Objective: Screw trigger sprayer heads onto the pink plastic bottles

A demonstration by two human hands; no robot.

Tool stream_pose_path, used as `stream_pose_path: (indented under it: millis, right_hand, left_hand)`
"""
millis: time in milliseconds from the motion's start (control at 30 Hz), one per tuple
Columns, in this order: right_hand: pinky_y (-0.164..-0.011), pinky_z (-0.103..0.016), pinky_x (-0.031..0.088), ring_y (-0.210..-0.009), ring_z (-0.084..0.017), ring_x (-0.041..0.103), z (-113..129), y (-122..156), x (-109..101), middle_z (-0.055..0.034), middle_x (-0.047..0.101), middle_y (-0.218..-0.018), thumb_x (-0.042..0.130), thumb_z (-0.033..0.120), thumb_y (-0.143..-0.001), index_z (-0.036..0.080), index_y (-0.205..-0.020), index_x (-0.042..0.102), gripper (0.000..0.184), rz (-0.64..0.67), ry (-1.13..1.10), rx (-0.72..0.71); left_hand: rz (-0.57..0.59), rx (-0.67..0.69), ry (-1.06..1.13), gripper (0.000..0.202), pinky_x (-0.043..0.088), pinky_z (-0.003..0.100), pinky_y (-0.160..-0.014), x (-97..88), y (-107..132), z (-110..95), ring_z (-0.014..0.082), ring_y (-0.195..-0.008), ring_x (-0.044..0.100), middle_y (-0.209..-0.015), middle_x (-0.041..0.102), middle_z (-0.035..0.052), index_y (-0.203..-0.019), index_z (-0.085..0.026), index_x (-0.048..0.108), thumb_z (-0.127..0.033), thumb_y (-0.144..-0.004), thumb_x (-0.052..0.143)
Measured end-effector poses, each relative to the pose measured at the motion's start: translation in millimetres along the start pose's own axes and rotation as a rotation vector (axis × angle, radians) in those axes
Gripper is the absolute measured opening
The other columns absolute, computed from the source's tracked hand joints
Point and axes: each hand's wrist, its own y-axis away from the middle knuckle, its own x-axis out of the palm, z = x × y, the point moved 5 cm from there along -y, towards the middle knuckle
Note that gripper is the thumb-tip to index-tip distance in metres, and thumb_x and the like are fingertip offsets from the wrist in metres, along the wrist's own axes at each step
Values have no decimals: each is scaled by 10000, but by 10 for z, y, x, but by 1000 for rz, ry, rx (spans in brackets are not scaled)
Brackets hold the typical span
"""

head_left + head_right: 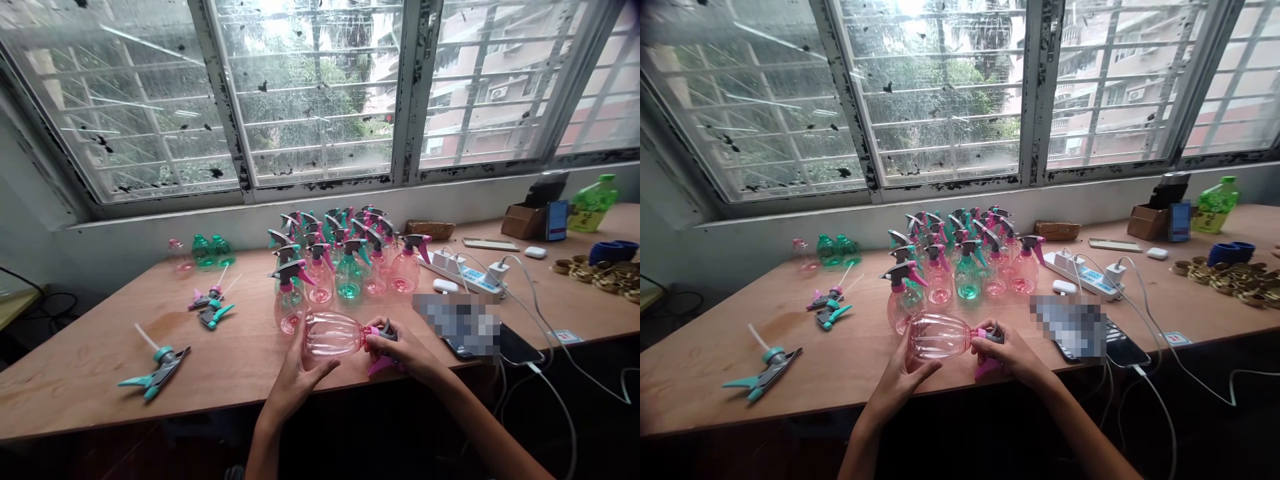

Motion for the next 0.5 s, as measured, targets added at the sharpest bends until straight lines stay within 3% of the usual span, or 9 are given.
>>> stream_pose_path:
  millis: [167, 333, 500]
  right_hand:
    - [-616, -285, 461, -683, -193, 638, 9, 1, -4, -22, 688, -775, 752, 536, -811, 184, -926, 603, 399, -13, -53, -11]
    - [-569, -261, 433, -635, -177, 621, 25, 6, 8, -10, 679, -729, 770, 557, -782, 183, -909, 604, 428, -4, -22, 0]
    - [-573, -260, 441, -648, -179, 630, 11, 1, 4, -14, 683, -739, 770, 562, -782, 180, -920, 604, 439, -14, -37, -4]
  left_hand:
    - [-10, 84, -72, 912, 256, 430, -1235, 10, 9, -88, 284, -1496, 303, -1671, 216, 9, -1568, -410, 124, -336, -876, 712]
    - [-18, 11, -41, 995, 260, 461, -1231, 22, -2, -68, 334, -1478, 330, -1641, 292, 69, -1582, -343, 128, -378, -823, 770]
    - [2, -6, 2, 979, 255, 474, -1231, 16, -2, -39, 331, -1487, 314, -1652, 261, 89, -1584, -321, 130, -382, -836, 759]
